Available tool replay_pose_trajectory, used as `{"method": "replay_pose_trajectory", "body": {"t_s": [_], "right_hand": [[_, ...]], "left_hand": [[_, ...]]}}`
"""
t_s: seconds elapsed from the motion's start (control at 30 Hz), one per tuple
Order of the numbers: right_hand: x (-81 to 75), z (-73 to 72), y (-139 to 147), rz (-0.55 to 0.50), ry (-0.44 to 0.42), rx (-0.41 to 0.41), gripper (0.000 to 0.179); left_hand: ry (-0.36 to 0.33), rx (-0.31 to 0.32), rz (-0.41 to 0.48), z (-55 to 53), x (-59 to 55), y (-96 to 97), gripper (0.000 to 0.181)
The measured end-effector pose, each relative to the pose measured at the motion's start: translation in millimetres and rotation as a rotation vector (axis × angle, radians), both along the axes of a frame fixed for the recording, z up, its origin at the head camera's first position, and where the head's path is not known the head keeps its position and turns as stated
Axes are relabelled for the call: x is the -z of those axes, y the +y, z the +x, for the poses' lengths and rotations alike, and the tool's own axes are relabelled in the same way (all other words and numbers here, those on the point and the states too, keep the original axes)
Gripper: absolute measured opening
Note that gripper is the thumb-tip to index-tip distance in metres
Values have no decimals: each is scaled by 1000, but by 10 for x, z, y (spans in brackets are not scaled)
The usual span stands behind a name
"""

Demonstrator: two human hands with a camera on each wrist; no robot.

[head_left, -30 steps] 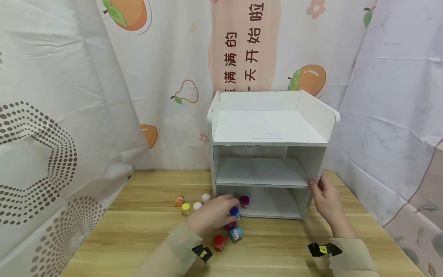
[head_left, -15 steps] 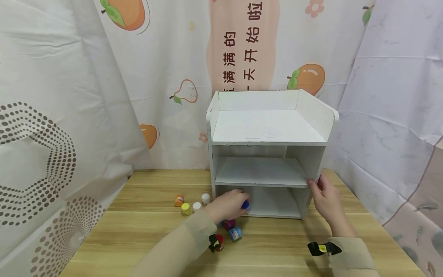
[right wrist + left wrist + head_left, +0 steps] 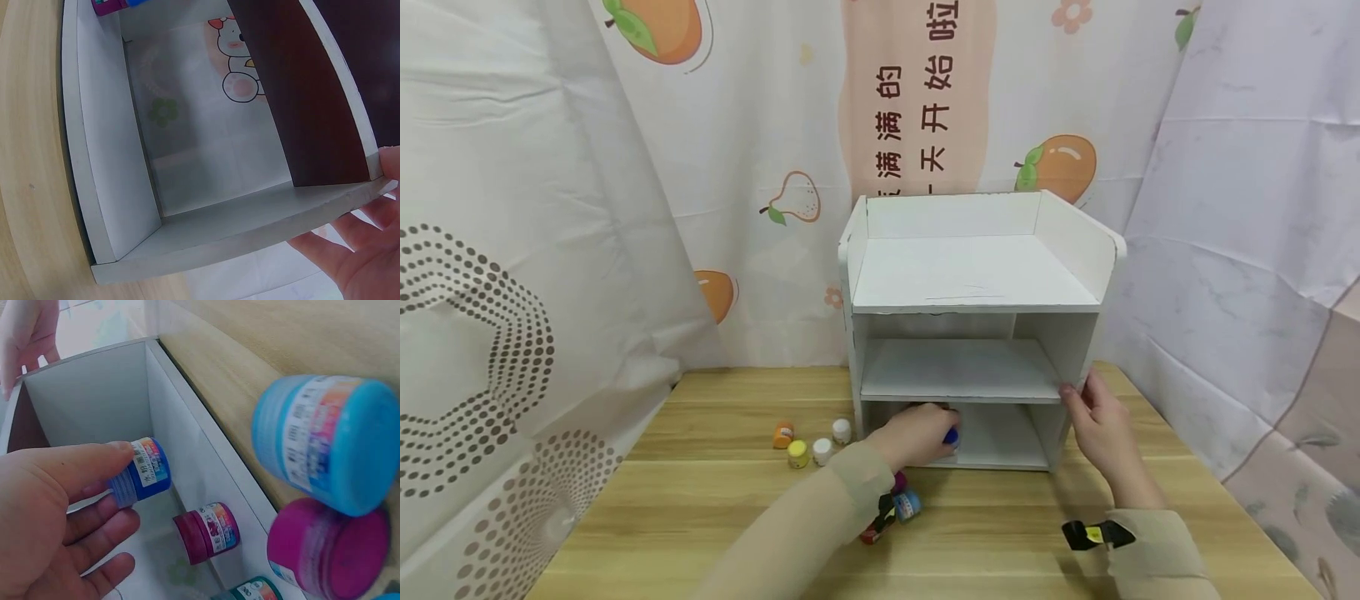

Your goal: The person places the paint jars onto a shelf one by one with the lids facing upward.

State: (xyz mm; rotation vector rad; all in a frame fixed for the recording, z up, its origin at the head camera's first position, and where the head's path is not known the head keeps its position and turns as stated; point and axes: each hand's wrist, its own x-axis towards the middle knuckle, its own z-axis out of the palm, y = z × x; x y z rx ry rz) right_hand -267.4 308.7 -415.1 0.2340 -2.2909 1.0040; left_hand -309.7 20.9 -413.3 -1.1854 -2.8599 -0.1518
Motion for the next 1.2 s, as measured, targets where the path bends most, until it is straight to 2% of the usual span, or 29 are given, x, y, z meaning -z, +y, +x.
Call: {"method": "replay_pose_trajectory", "body": {"t_s": [0.3,0.47,0.67,0.9,1.03,1.2], "right_hand": [[-9,-13,2,-1,7,-4,40],[-13,-6,17,-1,4,-2,42],[-14,7,10,-8,-3,-6,41],[-14,2,0,-8,5,-4,40],[-23,11,-5,0,13,6,39],[-25,23,-12,-1,4,6,37]], "left_hand": [[-93,-39,30,-68,35,172,12],[-120,-73,23,-103,20,243,12],[-121,-101,-13,-120,38,312,12],[-113,-135,-52,-80,-20,357,17],[-97,-133,-91,-81,-37,373,16],[-82,-130,-117,-116,-7,392,12]]}}
